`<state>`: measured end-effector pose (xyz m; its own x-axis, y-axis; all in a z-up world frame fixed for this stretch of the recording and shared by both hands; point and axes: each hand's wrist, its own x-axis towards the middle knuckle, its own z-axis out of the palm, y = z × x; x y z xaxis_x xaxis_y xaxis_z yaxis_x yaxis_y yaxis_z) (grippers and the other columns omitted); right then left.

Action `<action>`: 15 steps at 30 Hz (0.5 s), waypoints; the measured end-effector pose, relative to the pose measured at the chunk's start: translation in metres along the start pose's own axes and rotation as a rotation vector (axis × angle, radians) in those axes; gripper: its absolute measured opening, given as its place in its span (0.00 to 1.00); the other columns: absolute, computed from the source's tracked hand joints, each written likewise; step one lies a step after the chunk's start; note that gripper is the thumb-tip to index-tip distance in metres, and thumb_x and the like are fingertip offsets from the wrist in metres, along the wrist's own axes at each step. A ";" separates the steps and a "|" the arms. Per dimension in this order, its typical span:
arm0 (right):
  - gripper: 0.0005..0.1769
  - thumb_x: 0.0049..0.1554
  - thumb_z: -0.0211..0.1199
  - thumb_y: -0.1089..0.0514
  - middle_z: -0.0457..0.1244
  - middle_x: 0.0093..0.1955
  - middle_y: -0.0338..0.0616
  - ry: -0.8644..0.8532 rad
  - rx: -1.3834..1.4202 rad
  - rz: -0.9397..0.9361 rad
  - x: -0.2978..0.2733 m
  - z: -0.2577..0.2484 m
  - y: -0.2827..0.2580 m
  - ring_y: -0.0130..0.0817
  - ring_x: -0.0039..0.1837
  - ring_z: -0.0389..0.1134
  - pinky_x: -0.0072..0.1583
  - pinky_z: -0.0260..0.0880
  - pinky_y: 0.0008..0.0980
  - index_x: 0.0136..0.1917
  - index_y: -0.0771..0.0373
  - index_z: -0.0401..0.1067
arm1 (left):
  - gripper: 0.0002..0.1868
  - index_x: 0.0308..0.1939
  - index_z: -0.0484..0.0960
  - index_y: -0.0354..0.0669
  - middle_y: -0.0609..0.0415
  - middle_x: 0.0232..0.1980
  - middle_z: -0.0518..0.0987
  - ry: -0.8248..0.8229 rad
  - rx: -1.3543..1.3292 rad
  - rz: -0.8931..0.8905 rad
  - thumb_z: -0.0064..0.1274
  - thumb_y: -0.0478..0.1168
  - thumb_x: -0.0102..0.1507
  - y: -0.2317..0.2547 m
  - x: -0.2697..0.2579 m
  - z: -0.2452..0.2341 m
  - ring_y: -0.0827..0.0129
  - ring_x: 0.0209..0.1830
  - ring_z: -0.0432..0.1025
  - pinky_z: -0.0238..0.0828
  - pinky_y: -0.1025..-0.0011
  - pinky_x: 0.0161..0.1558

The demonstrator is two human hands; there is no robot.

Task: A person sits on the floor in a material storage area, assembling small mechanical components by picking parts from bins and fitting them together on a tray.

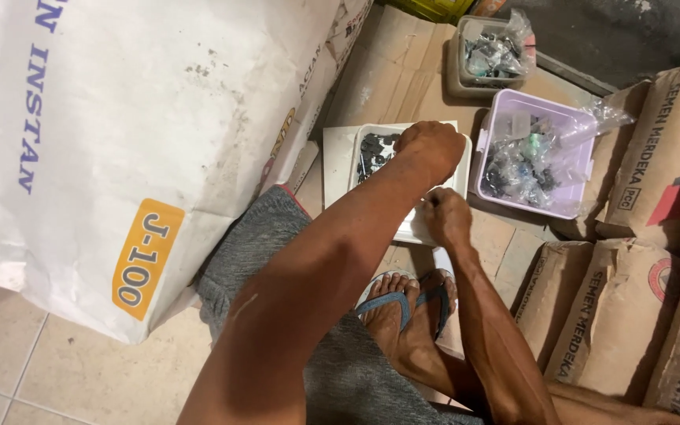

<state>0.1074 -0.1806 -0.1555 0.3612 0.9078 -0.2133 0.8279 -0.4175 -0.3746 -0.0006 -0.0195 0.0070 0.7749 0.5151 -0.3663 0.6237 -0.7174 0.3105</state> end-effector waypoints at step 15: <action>0.05 0.56 0.61 0.69 0.65 0.35 0.44 0.114 0.873 0.163 -0.018 -0.098 -0.072 0.25 0.36 0.62 0.37 0.63 0.19 0.44 0.67 0.77 | 0.02 0.29 0.87 0.36 0.41 0.29 0.83 -0.043 -0.388 -0.078 0.60 0.31 0.55 -0.015 0.006 0.031 0.47 0.31 0.82 0.82 0.51 0.31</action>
<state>0.0838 -0.1629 -0.0360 0.5250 0.8133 -0.2507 0.1578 -0.3824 -0.9104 -0.0085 -0.0200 -0.0272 0.7239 0.5347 -0.4360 0.6794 -0.4423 0.5855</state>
